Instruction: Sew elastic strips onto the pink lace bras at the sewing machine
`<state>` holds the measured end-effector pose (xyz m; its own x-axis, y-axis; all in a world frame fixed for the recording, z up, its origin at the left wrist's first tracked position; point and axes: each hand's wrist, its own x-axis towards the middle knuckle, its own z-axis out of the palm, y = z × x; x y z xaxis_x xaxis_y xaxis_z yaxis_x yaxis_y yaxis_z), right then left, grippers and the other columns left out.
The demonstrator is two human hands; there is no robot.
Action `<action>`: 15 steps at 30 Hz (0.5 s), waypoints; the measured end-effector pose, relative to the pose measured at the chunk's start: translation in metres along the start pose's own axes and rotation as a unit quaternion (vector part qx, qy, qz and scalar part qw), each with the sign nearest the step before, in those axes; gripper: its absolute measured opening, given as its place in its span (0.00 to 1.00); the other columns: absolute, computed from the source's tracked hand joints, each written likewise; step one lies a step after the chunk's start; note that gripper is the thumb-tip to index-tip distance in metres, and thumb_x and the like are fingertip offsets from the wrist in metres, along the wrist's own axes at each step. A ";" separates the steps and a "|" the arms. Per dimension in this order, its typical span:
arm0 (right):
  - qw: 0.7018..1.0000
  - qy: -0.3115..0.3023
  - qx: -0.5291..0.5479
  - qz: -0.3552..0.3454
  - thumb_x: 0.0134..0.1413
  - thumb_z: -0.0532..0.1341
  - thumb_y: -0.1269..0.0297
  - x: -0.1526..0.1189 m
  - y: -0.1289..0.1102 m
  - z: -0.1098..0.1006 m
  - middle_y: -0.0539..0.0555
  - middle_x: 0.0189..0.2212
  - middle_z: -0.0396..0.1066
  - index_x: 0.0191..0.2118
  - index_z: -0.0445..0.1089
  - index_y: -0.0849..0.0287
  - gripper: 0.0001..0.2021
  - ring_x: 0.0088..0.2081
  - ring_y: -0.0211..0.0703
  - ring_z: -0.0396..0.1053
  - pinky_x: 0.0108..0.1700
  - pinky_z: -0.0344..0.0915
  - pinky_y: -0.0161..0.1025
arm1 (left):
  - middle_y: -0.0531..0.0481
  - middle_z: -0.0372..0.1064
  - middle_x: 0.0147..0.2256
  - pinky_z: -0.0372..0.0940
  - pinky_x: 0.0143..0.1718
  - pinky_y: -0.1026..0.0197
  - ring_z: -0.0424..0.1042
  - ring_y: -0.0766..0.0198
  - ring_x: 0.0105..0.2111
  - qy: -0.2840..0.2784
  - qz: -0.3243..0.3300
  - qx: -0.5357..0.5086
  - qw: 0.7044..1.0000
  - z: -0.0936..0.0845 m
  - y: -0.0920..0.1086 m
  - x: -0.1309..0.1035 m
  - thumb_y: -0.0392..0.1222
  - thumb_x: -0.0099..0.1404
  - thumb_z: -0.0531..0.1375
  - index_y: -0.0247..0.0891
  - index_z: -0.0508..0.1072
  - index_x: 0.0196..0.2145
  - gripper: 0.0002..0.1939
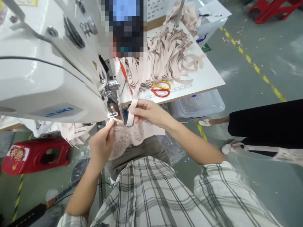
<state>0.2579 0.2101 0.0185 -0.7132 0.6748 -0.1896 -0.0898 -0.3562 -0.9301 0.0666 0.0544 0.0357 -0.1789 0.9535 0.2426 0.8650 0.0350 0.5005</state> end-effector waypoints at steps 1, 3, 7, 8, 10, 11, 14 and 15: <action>1.000 -0.009 -0.028 -0.002 0.53 0.68 0.50 0.000 0.005 0.009 0.47 0.21 0.70 0.35 0.72 0.60 0.16 0.22 0.31 0.69 0.23 0.63 0.26 | 0.46 0.79 0.47 0.70 0.43 0.63 0.79 0.59 0.43 -0.009 -0.019 -0.023 1.000 0.000 -0.005 0.001 0.43 0.73 0.54 0.41 0.76 0.54 0.17; 0.997 -0.011 -0.076 -0.012 0.56 0.65 0.49 0.005 0.012 0.020 0.48 0.21 0.72 0.34 0.71 0.60 0.16 0.23 0.33 0.71 0.24 0.65 0.28 | 0.47 0.77 0.51 0.71 0.44 0.63 0.79 0.61 0.44 -0.034 -0.048 -0.081 0.995 0.000 -0.015 0.002 0.44 0.73 0.54 0.42 0.75 0.55 0.17; 0.987 0.009 -0.152 -0.043 0.57 0.65 0.53 0.025 0.016 0.024 0.47 0.20 0.70 0.32 0.69 0.60 0.14 0.23 0.34 0.70 0.26 0.66 0.31 | 0.46 0.75 0.54 0.70 0.47 0.63 0.77 0.61 0.46 -0.086 -0.045 -0.154 0.983 0.002 -0.034 0.003 0.46 0.72 0.55 0.44 0.72 0.58 0.19; 0.982 0.022 -0.177 -0.054 0.57 0.64 0.56 0.030 0.015 0.024 0.47 0.20 0.70 0.32 0.69 0.60 0.12 0.23 0.35 0.69 0.26 0.66 0.32 | 0.46 0.73 0.56 0.70 0.49 0.62 0.76 0.60 0.49 -0.096 -0.038 -0.162 0.981 0.002 -0.038 0.003 0.47 0.72 0.56 0.44 0.72 0.58 0.19; 0.963 0.058 -0.246 -0.090 0.57 0.63 0.60 0.039 0.013 0.025 0.48 0.24 0.71 0.32 0.68 0.59 0.08 0.26 0.36 0.70 0.31 0.67 0.34 | 0.44 0.71 0.58 0.70 0.50 0.61 0.74 0.57 0.52 -0.111 -0.033 -0.170 0.979 0.003 -0.042 0.003 0.47 0.71 0.57 0.43 0.71 0.59 0.20; 0.948 0.076 -0.287 -0.115 0.56 0.63 0.62 0.044 0.012 0.027 0.49 0.27 0.71 0.34 0.68 0.59 0.07 0.30 0.38 0.71 0.34 0.69 0.36 | 0.44 0.70 0.59 0.70 0.50 0.60 0.74 0.56 0.53 -0.115 -0.040 -0.175 0.977 0.003 -0.042 0.003 0.47 0.71 0.57 0.42 0.70 0.59 0.21; 0.897 0.107 -0.384 -0.192 0.55 0.61 0.64 0.057 0.010 0.031 0.53 0.36 0.72 0.37 0.69 0.60 0.06 0.41 0.46 0.72 0.46 0.70 0.45 | 0.45 0.68 0.61 0.69 0.54 0.58 0.70 0.56 0.58 -0.110 -0.079 -0.203 0.970 0.000 -0.031 0.002 0.46 0.72 0.55 0.42 0.69 0.60 0.21; 0.885 0.107 -0.401 -0.211 0.54 0.61 0.65 0.061 0.010 0.033 0.54 0.38 0.72 0.37 0.69 0.60 0.06 0.43 0.47 0.71 0.48 0.69 0.47 | 0.45 0.67 0.61 0.68 0.56 0.58 0.69 0.56 0.60 -0.109 -0.096 -0.214 0.966 -0.002 -0.025 0.001 0.45 0.73 0.55 0.42 0.68 0.61 0.21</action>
<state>0.1907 0.2265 0.0084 -0.5773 0.7762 0.2533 0.2670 0.4726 -0.8398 0.0436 0.0535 0.0247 -0.1737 0.9837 -0.0457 0.5452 0.1347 0.8274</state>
